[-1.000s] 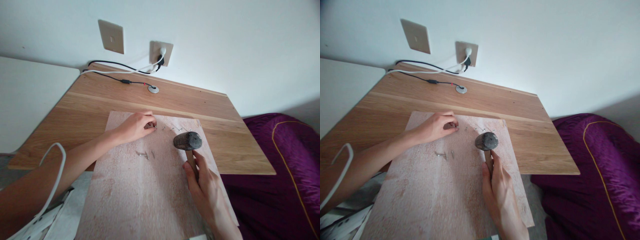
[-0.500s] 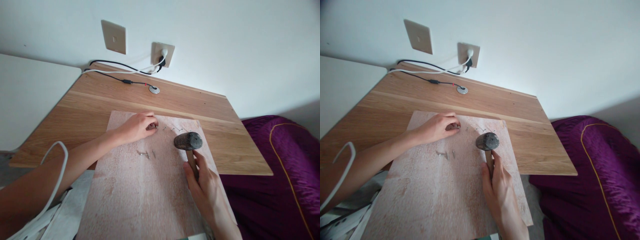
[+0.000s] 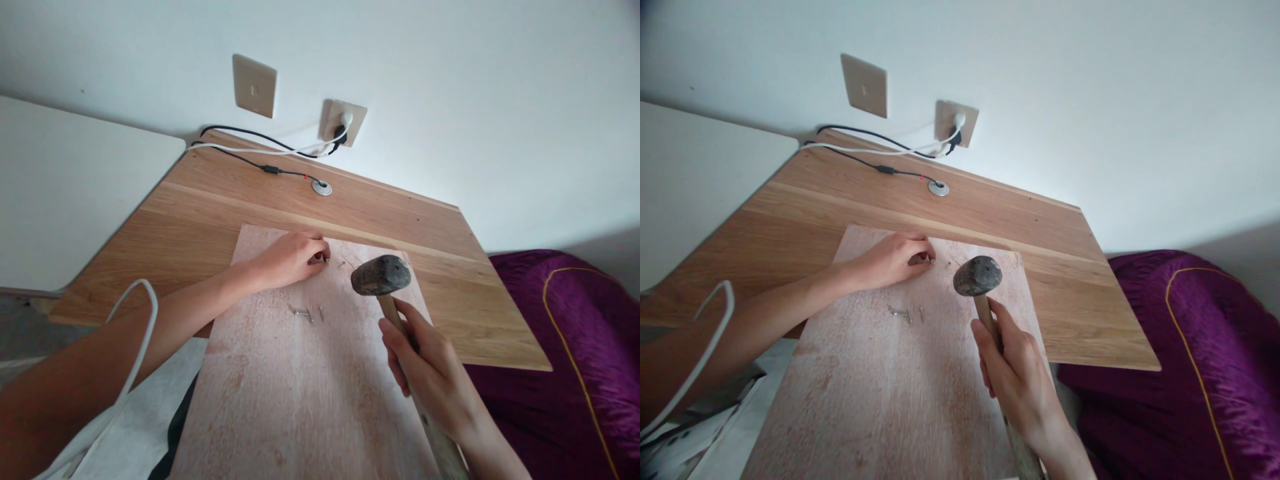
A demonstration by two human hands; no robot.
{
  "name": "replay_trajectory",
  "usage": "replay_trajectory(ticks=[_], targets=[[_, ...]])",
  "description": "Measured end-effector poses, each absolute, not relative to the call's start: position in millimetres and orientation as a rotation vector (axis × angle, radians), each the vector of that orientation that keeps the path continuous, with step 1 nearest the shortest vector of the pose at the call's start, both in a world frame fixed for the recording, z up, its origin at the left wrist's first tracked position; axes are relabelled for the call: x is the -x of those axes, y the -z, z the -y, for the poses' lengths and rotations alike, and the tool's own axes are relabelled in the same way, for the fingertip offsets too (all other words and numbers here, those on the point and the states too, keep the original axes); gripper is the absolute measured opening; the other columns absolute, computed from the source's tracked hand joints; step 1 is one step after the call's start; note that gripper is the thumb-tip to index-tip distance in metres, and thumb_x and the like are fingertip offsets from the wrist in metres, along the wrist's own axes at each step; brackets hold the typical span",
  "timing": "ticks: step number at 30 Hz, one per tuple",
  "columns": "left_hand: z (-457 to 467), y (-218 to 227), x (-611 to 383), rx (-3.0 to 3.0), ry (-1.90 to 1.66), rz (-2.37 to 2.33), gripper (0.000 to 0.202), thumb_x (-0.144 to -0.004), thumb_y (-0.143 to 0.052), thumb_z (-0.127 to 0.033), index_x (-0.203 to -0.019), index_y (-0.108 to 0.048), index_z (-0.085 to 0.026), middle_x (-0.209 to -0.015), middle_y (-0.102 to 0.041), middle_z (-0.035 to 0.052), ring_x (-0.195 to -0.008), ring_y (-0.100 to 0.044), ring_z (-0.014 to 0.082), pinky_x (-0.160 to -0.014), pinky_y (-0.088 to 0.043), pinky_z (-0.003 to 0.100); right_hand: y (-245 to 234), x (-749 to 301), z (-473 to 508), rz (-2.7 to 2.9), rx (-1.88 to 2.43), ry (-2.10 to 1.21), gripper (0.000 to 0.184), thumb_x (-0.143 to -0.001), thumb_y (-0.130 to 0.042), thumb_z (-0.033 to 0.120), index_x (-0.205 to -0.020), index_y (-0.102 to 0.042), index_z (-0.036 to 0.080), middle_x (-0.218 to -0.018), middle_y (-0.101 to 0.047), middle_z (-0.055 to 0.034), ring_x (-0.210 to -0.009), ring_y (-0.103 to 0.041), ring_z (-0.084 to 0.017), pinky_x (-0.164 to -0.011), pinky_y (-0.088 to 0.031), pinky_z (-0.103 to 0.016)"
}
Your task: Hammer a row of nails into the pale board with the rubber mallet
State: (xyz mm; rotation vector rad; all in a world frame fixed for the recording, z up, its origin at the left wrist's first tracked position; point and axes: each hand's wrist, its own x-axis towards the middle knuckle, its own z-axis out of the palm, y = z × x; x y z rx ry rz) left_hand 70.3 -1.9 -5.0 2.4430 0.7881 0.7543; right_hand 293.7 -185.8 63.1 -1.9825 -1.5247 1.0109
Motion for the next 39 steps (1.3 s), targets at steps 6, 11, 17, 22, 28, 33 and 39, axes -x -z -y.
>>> replay_trajectory(ticks=[6, 11, 17, 22, 28, 33, 39], targets=[[4, 3, -66, -2.419, -0.845, -0.806, 0.040, -0.083, -0.085, -0.027, -0.114, -0.061, -0.020, -0.116, -0.060, 0.0102, -0.112, -0.059, 0.0282, -0.093, -0.052, 0.041, -69, -266, 155, 1.704, 1.857, -0.785, 0.041, -0.105, -0.047, 0.049, -0.127, -0.059, 0.017, -0.053, -0.051, 0.0090, -0.041, -0.047, -0.012, -0.044, -0.037, -0.025], [3, 6, -67, -2.390, -0.849, -0.787, 0.041, -0.083, -0.085, -0.025, -0.113, -0.058, -0.020, -0.117, -0.061, 0.0103, -0.112, -0.059, 0.0287, -0.096, -0.052, 0.043, -65, -258, 136, 1.844, 1.880, -0.717, 0.038, -0.103, -0.045, 0.042, -0.124, -0.061, 0.015, -0.055, -0.058, 0.0049, -0.042, -0.055, -0.015, -0.050, -0.042, -0.028], [3, 8, -68, -2.411, -0.833, -0.810, 0.038, -0.083, -0.085, -0.025, -0.110, -0.059, -0.019, -0.116, -0.062, 0.0103, -0.113, -0.060, 0.0288, -0.096, -0.051, 0.042, -64, -258, 139, 1.868, 1.850, -0.705, 0.037, -0.104, -0.044, 0.042, -0.124, -0.060, 0.015, -0.056, -0.060, 0.0044, -0.042, -0.054, -0.014, -0.050, -0.042, -0.027], [3, 6, -68, -2.401, -0.828, -0.818, 0.033, -0.085, -0.083, -0.025, -0.109, -0.061, -0.017, -0.115, -0.063, 0.0105, -0.111, -0.060, 0.0277, -0.094, -0.051, 0.040, -60, -256, 141, 1.845, 1.821, -0.684, 0.035, -0.106, -0.044, 0.041, -0.126, -0.059, 0.016, -0.058, -0.061, 0.0043, -0.045, -0.056, -0.013, -0.051, -0.042, -0.026], [2, 2, -69, -2.378, -0.769, -0.812, 0.009, -0.089, -0.076, -0.016, -0.092, -0.067, -0.017, -0.099, -0.068, 0.0061, -0.094, -0.064, 0.0225, -0.085, -0.051, 0.035, -57, -257, 144, 1.758, 1.856, -0.719, 0.036, -0.104, -0.047, 0.045, -0.124, -0.061, 0.018, -0.055, -0.056, 0.0069, -0.042, -0.051, -0.012, -0.047, -0.040, -0.025], [1, 4, -71, -2.365, -0.786, -0.775, 0.008, -0.089, -0.070, -0.008, -0.088, -0.071, -0.016, -0.092, -0.070, 0.0051, -0.085, -0.066, 0.0194, -0.079, -0.050, 0.032, -54, -261, 145, 1.631, 1.858, -0.768, 0.040, -0.103, -0.049, 0.048, -0.126, -0.060, 0.017, -0.052, -0.054, 0.0085, -0.040, -0.049, -0.011, -0.042, -0.038, -0.023], [2, 3, -70, -2.469, -0.783, -0.678, 0.015, -0.092, -0.063, -0.006, -0.093, -0.073, -0.017, -0.101, -0.074, 0.0071, -0.103, -0.067, 0.0238, -0.088, -0.051, 0.036, -53, -261, 147, 1.668, 1.840, -0.771, 0.038, -0.104, -0.050, 0.047, -0.127, -0.061, 0.019, -0.053, -0.053, 0.0086, -0.042, -0.050, -0.011, -0.042, -0.038, -0.023]])
